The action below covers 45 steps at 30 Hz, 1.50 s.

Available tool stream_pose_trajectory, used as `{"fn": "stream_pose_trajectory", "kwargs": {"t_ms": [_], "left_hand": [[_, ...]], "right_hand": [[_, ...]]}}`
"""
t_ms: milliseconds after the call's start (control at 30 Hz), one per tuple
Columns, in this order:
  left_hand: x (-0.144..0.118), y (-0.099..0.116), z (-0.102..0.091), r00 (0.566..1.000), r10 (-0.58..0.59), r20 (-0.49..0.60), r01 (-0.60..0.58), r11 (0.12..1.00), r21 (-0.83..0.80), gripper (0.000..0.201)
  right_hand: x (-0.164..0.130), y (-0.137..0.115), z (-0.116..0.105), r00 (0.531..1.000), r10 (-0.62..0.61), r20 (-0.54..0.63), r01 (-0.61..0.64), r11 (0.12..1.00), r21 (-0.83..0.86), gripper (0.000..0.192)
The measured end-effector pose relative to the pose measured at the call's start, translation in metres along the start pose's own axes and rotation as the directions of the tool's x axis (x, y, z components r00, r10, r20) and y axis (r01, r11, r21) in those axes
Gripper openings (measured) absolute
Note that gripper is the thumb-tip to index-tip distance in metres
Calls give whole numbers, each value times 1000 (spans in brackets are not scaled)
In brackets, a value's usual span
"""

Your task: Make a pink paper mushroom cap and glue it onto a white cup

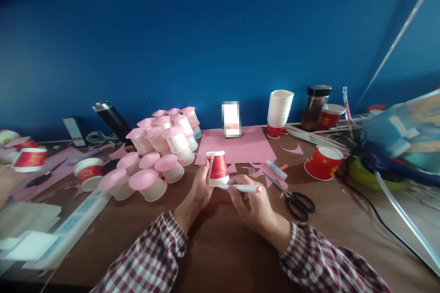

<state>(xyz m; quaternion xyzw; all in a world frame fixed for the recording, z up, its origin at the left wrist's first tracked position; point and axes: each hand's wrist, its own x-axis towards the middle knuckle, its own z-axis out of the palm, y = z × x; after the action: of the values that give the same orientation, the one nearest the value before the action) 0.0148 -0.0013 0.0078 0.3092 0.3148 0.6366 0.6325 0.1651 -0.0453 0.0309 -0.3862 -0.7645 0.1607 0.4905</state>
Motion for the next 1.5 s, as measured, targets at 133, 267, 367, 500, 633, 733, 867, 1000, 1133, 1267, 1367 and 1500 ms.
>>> {"fn": "stream_pose_trajectory", "kwargs": {"t_ms": [133,267,367,500,633,733,867,1000,1133,1267,1367,1500], "left_hand": [[0,-2,0,999,46,-10,-45,996,71,28],[-1,-1,3,999,42,-15,-41,994,106,30],[-2,0,4,999,37,5,-37,994,102,30],[-3,0,5,999,37,25,-40,992,118,31],[-2,0,4,998,60,13,-61,991,118,29],[-2,0,3,998,69,9,-70,990,125,30],[-2,0,3,997,74,-5,-73,990,118,30],[-2,-1,2,997,73,-9,-72,992,104,31],[-1,-1,0,996,84,-7,-82,989,120,31],[0,-2,-1,997,74,-8,-72,989,127,34],[1,-3,-2,999,52,1,-52,993,106,34],[1,-3,-2,999,40,-10,-39,998,47,30]], "right_hand": [[-2,1,1,998,38,45,-39,999,12,11],[-2,1,1,997,34,74,-34,999,-1,11],[-2,3,2,995,38,92,-38,999,-2,11],[-2,3,3,992,50,116,-49,999,-14,11],[-1,1,2,992,53,111,-50,998,-29,10],[0,2,2,996,48,81,-45,998,-40,9],[0,1,2,997,46,69,-42,998,-53,10],[2,-2,0,998,36,49,-33,998,-62,10],[2,-1,-1,997,61,51,-58,997,-53,12],[1,7,1,993,89,77,-88,996,-23,12],[0,10,1,994,92,62,-91,996,-13,11],[3,8,-2,996,75,41,-73,997,-40,13]]}}
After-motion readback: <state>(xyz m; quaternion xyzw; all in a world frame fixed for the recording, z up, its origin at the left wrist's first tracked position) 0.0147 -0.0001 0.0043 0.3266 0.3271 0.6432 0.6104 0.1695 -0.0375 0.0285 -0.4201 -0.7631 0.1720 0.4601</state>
